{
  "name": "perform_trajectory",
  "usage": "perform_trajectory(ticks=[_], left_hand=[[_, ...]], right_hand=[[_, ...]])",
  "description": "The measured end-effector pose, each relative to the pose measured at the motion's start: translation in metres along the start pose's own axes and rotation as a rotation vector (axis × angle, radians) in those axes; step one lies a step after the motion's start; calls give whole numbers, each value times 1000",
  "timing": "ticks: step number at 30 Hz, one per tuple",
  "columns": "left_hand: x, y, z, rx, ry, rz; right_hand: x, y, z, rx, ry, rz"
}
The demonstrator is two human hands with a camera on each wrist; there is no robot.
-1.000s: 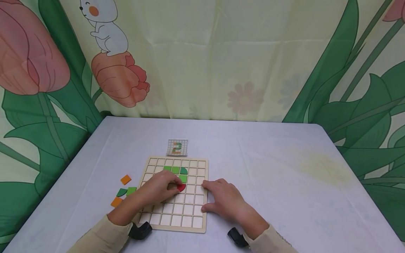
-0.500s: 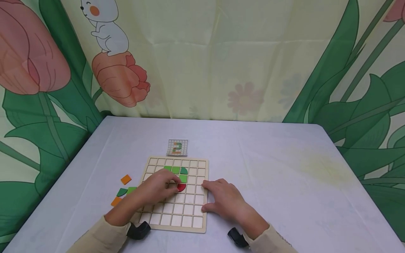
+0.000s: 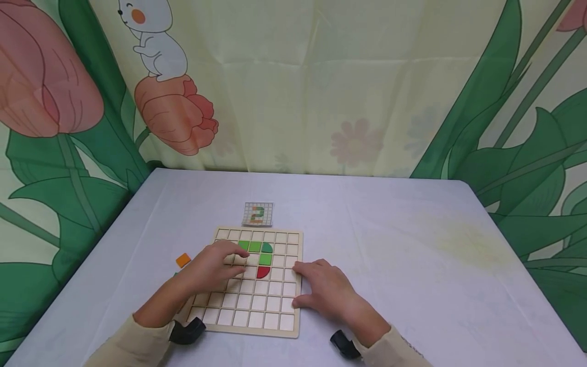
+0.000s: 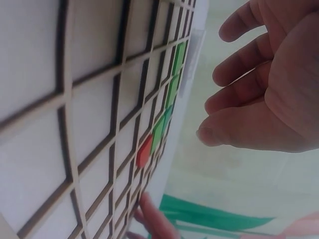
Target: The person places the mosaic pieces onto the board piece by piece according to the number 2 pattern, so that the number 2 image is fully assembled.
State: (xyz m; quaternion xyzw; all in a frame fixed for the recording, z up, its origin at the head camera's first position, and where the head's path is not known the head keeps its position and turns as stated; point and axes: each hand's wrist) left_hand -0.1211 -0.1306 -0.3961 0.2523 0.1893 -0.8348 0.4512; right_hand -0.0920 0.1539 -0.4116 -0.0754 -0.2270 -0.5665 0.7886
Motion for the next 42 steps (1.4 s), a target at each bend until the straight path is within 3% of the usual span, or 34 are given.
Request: perform_trajectory(ticks=[9, 20, 34, 42], left_hand=[[15, 12, 20, -42, -45, 77], [42, 47, 49, -109, 1, 216], [73, 64, 51, -136, -52, 310], [87, 65, 49, -135, -63, 312]], right_hand=[[2, -1, -1, 18, -9, -25], [3, -2, -1, 14, 6, -28], [3, 0, -1, 16, 3, -38], [3, 0, -1, 13, -5, -35]])
Point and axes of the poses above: each hand's wrist, its own y-axis away from the middle knuckle, its own z-axis out of the back of the hand, x = y × z, and after that the axes turned 10 degrees about -z, right-handed
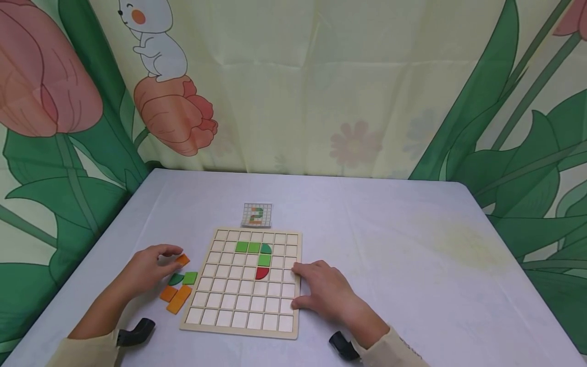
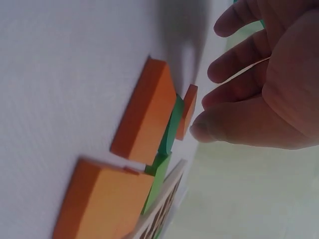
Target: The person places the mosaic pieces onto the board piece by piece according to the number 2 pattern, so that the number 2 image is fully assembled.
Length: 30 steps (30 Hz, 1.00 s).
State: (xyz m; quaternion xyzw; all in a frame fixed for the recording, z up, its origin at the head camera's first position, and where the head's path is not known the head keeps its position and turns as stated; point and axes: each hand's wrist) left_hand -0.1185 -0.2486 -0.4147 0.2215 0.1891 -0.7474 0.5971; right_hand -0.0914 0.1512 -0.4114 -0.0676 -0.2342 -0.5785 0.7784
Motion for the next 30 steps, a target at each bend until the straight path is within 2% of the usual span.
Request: perform_trajectory(ticks=[9, 20, 30], left_hand=[[5, -2, -3, 20, -14, 25], [4, -3, -5, 21, -25, -13], [3, -4, -5, 25, -50, -7]], right_hand=[[0, 0, 0, -2, 6, 3], [0, 0, -2, -6, 2, -10], [-1, 0, -1, 0, 3, -4]])
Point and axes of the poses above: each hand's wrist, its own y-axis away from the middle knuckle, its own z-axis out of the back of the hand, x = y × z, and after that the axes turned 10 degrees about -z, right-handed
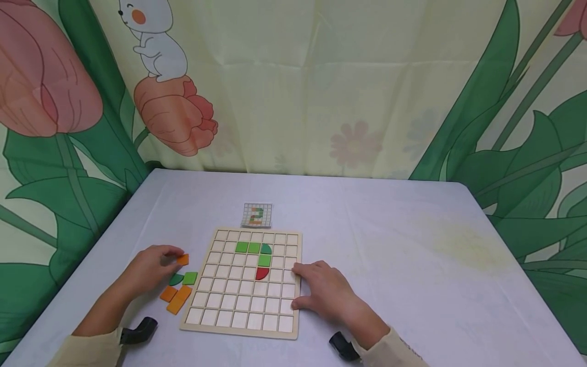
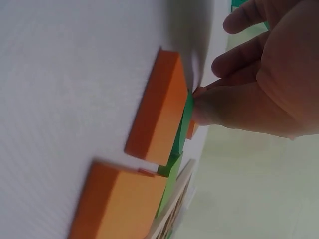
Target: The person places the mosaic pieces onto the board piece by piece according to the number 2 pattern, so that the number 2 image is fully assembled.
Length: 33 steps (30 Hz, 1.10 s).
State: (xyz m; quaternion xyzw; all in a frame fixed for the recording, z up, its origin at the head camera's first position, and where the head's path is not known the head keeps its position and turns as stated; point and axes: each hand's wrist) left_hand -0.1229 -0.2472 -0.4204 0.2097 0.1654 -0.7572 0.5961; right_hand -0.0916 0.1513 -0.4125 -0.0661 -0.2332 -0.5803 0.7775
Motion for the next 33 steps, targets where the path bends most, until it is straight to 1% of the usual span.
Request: perform_trajectory(ticks=[5, 10, 14, 21, 24, 28, 33], left_hand=[[-5, 0, 1, 10, -35, -16], [-11, 2, 2, 10, -22, -11], [-20, 4, 2, 8, -18, -26], [-40, 4, 0, 19, -18, -72], [-47, 4, -4, 38, -13, -98], [-55, 3, -9, 57, -19, -150], [-63, -1, -17, 64, -6, -173]], right_hand=[[0, 0, 0, 3, -3, -1], [0, 0, 0, 5, -5, 1], [0, 1, 0, 2, -3, 7], [0, 1, 0, 3, -5, 1], [0, 1, 0, -2, -3, 8], [-1, 1, 0, -14, 6, 25], [-2, 1, 0, -18, 8, 34]])
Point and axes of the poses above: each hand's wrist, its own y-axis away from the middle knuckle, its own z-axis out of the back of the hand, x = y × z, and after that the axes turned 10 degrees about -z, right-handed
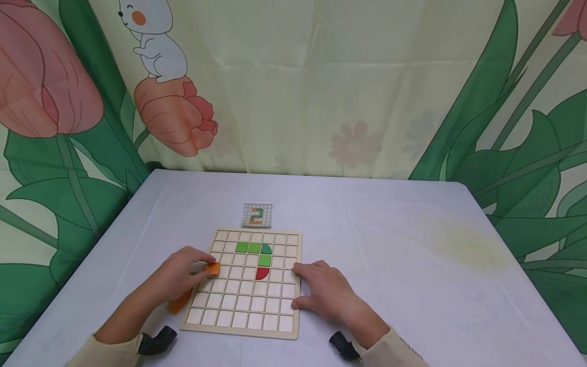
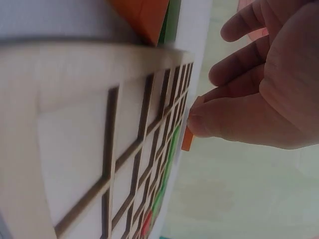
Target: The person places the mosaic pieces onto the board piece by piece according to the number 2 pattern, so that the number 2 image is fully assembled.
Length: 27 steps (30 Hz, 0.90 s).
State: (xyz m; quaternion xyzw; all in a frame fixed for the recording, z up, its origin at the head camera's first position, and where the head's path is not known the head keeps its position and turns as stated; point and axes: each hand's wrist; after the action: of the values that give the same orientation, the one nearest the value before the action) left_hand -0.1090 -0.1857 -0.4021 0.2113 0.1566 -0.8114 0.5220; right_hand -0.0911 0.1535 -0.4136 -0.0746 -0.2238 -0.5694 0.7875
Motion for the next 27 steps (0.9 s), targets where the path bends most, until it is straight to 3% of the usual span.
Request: perform_trajectory(ticks=[13, 20, 27], left_hand=[[-16, -11, -16, 0, 25, -91], [-23, -14, -23, 12, 28, -98], [-25, -18, -28, 24, 15, -185]], right_hand=[[-1, 0, 0, -4, -1, 10], [0, -1, 0, 4, -6, -12], [0, -1, -1, 8, -6, -19]])
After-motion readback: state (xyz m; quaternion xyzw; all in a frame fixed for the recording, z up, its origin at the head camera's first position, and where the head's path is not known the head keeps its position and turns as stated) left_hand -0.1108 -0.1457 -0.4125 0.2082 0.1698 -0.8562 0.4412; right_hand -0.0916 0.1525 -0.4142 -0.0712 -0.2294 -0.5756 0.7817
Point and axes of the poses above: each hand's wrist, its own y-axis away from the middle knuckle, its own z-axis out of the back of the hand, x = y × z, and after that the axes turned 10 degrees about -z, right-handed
